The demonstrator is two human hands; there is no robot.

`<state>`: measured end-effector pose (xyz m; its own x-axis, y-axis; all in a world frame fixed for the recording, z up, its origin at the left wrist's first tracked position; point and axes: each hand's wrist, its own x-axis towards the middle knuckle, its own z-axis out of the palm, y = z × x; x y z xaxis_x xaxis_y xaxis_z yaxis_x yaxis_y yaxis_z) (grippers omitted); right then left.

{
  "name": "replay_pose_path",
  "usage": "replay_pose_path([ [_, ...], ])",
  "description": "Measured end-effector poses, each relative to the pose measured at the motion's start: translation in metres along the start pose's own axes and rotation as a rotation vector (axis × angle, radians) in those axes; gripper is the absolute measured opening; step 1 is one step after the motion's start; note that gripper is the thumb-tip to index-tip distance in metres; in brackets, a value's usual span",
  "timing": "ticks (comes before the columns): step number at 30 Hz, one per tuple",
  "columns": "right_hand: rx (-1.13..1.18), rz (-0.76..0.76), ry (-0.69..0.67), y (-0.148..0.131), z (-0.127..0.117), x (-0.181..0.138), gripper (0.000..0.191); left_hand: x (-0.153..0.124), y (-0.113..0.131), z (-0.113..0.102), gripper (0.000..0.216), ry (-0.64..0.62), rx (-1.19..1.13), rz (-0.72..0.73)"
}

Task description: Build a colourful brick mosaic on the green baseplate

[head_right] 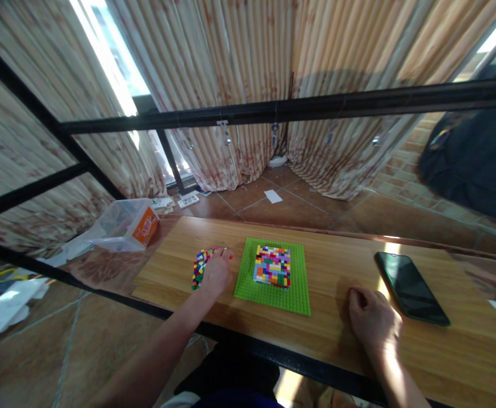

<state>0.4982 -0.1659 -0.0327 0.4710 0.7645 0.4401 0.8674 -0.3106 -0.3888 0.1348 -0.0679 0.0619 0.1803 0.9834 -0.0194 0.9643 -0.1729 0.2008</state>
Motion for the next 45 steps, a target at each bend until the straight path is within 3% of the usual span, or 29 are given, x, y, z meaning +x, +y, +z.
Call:
replay_pose_path([
  [7,0.018,-0.002,0.012,0.001,0.0,0.0,0.03,0.0,0.001,0.009,0.034,0.031,-0.121,-0.023],
  [13,-0.002,0.002,-0.001,0.001,0.0,-0.001,0.031,0.001,-0.001,0.017,0.03,0.003,-0.086,-0.03],
  [18,-0.012,-0.015,0.021,0.003,0.002,-0.001,0.031,0.003,-0.001,0.015,0.028,-0.017,-0.01,0.0],
  [23,0.004,-0.015,0.015,0.001,0.001,-0.001,0.031,0.0,0.0,0.007,0.026,0.055,-0.061,0.03],
  [28,-0.001,0.012,0.011,-0.004,-0.002,0.0,0.031,-0.001,0.018,-0.002,0.021,0.152,-0.359,0.16],
  [32,0.022,0.016,0.012,-0.007,-0.003,0.001,0.03,0.0,0.042,0.004,0.019,0.168,-0.527,0.241],
  [45,0.062,0.021,0.026,-0.011,-0.006,0.002,0.03,0.01,0.073,0.026,0.024,0.192,-0.37,0.441],
])
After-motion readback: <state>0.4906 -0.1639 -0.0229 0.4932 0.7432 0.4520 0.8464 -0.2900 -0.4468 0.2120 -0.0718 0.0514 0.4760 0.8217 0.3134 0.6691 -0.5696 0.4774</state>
